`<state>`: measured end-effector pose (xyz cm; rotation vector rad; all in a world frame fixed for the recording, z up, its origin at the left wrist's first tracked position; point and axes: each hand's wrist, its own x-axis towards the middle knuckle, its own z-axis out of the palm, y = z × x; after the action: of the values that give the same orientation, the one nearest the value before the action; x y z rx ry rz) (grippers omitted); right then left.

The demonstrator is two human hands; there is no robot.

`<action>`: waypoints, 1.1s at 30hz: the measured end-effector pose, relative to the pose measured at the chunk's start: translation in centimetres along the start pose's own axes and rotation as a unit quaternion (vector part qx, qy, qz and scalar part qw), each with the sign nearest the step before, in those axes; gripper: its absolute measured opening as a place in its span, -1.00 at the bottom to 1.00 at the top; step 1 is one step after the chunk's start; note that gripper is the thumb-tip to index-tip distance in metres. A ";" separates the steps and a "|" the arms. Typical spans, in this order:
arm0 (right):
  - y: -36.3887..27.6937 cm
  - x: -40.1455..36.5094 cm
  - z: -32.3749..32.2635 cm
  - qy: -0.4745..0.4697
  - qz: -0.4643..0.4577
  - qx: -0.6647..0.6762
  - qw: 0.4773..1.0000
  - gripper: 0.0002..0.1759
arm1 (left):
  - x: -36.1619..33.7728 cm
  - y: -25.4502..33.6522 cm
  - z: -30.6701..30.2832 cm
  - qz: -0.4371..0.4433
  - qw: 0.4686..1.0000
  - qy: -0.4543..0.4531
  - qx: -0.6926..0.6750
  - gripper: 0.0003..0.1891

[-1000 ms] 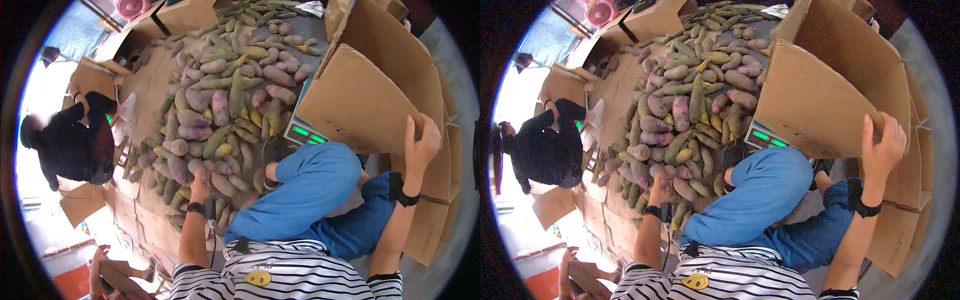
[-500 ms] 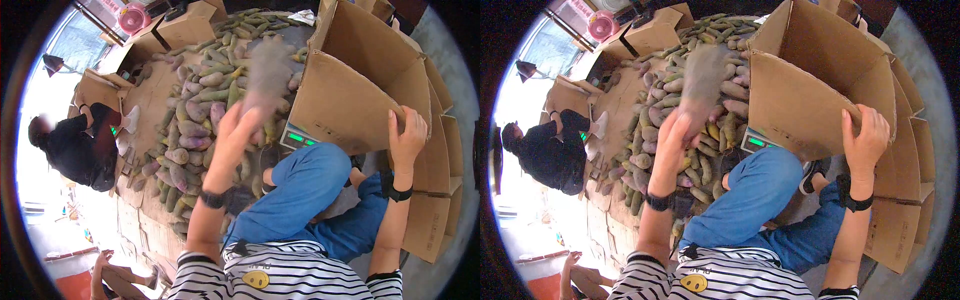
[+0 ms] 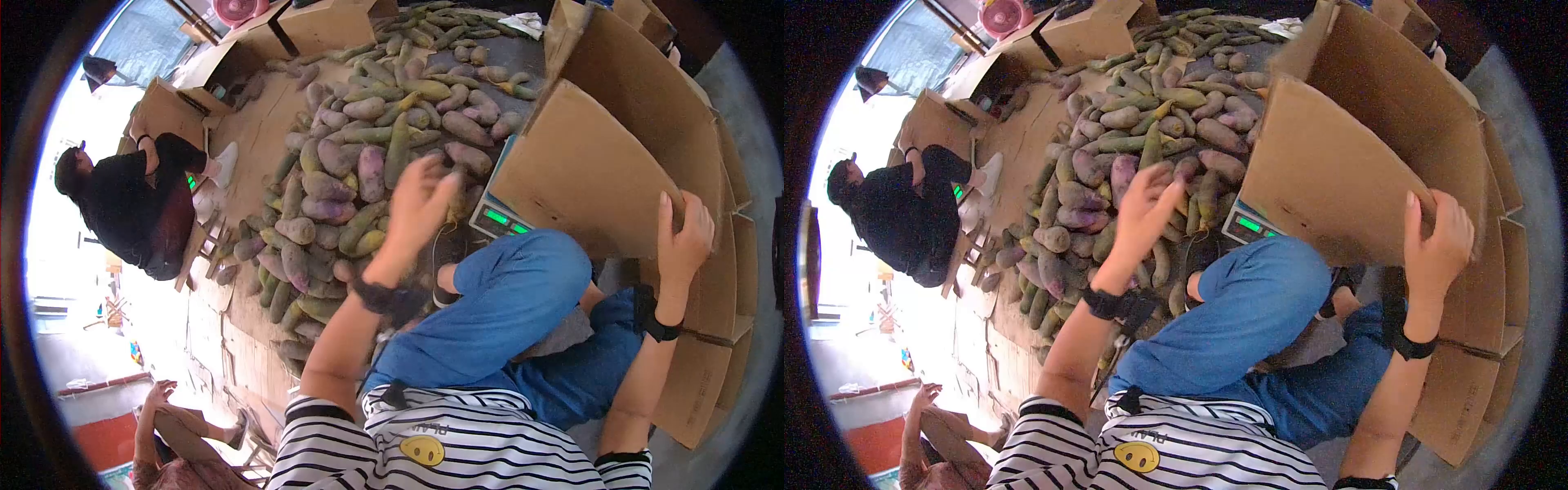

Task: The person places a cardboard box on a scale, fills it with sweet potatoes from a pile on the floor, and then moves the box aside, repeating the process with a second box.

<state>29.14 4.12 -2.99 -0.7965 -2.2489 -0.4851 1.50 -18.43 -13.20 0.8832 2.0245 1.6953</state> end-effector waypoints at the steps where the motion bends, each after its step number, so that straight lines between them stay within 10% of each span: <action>1: 0.1 0.0 -0.1 0.005 0.002 -0.010 1.000 -0.70 | -0.6 -5.5 -2.4 -0.022 0.995 0.035 0.090 -0.47; 4: 0.2 0.0 0.2 0.005 -0.002 -0.020 1.000 -0.70 | -5.1 -14.0 -10.1 -0.055 0.948 0.168 0.265 -0.49; 10: 0.7 0.1 1.2 0.011 0.005 -0.038 0.999 -0.68 | -12.3 -23.4 -21.8 -0.392 0.796 0.291 0.357 -0.23; 17: 1.3 0.0 1.6 0.002 0.024 -0.055 0.998 -0.66 | -14.5 -30.9 -27.7 -0.383 0.823 0.290 0.303 -0.03; 27: 1.0 0.2 1.4 -0.009 0.032 -0.049 0.998 -0.66 | -10.7 -25.0 -25.1 -0.548 0.704 0.266 0.365 -0.03; 33: 0.8 0.2 1.4 -0.003 0.028 -0.049 0.998 -0.68 | -12.1 -30.7 -25.9 -0.473 0.771 0.300 0.303 -0.11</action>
<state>28.88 5.49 -3.73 -0.9098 -2.2163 -0.5710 -12.95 -48.39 -38.67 -0.6585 2.7432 0.7490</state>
